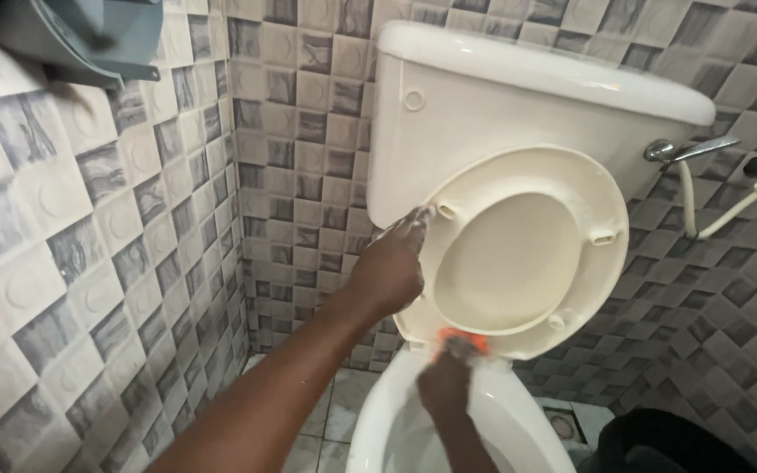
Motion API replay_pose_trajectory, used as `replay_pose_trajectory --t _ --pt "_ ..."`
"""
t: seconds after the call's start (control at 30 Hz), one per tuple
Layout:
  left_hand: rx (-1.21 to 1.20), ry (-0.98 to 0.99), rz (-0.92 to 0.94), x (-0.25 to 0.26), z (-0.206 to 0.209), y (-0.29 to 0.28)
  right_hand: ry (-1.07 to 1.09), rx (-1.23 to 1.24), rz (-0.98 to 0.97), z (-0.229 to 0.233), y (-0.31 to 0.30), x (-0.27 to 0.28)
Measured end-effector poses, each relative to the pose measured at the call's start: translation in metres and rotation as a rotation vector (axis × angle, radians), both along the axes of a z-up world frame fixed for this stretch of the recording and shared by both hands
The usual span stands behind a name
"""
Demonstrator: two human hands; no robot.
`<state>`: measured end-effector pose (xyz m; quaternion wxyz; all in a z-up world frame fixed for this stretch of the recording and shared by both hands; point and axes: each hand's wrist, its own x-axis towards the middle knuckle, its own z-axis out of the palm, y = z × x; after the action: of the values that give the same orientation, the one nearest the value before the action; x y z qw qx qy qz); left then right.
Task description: The person is cleaning the toilet bowl and lid using soapy water and a cloth.
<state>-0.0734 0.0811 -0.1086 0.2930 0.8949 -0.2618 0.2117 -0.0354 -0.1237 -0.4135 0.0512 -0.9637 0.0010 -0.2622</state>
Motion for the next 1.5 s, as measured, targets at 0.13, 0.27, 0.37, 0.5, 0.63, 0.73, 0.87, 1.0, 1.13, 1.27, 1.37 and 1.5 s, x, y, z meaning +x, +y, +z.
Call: replay_pose_trajectory --t 0.13,0.27,0.37,0.5,0.63,0.73,0.87,1.0,1.13,1.27,1.37,1.5 --pt "-0.075 -0.085 0.077 0.0 -0.012 -0.022 -0.001 -0.055 0.035 -0.014 0.043 0.006" --pt "-0.227 0.3 0.293 0.01 -0.034 -0.036 -0.113 -0.034 0.296 0.024 0.029 -0.028" --pt "-0.217 0.349 0.372 0.028 -0.058 -0.028 -0.174 -0.074 0.339 0.012 -0.035 -0.025" --pt "-0.179 0.398 0.388 0.028 -0.065 -0.018 -0.233 -0.082 0.343 -0.01 -0.085 -0.002" --pt "-0.092 0.383 0.436 0.033 -0.073 -0.025 -0.182 -0.01 0.32 -0.011 -0.104 0.002" --pt "-0.064 0.441 0.457 0.025 -0.056 -0.028 -0.159 0.043 0.295 0.011 -0.109 -0.008" --pt "0.038 0.329 0.409 0.012 -0.025 -0.03 -0.056 0.554 0.086 0.078 -0.116 -0.021" --pt "0.028 0.314 0.37 0.007 -0.014 -0.029 -0.135 0.833 -0.094 0.118 -0.117 -0.023" --pt "-0.007 0.373 0.383 -0.006 -0.029 -0.032 -0.273 0.85 -0.102 0.058 -0.105 0.003" --pt "-0.12 0.352 0.358 -0.015 -0.07 -0.039 -0.177 0.663 0.068 0.013 -0.074 0.026" --pt "-0.128 0.456 0.369 -0.03 -0.092 -0.046 -0.182 0.333 0.193 0.04 -0.056 -0.007" --pt "0.035 0.635 0.328 -0.027 -0.142 -0.042 -0.118 0.45 0.303 0.008 -0.11 0.008"
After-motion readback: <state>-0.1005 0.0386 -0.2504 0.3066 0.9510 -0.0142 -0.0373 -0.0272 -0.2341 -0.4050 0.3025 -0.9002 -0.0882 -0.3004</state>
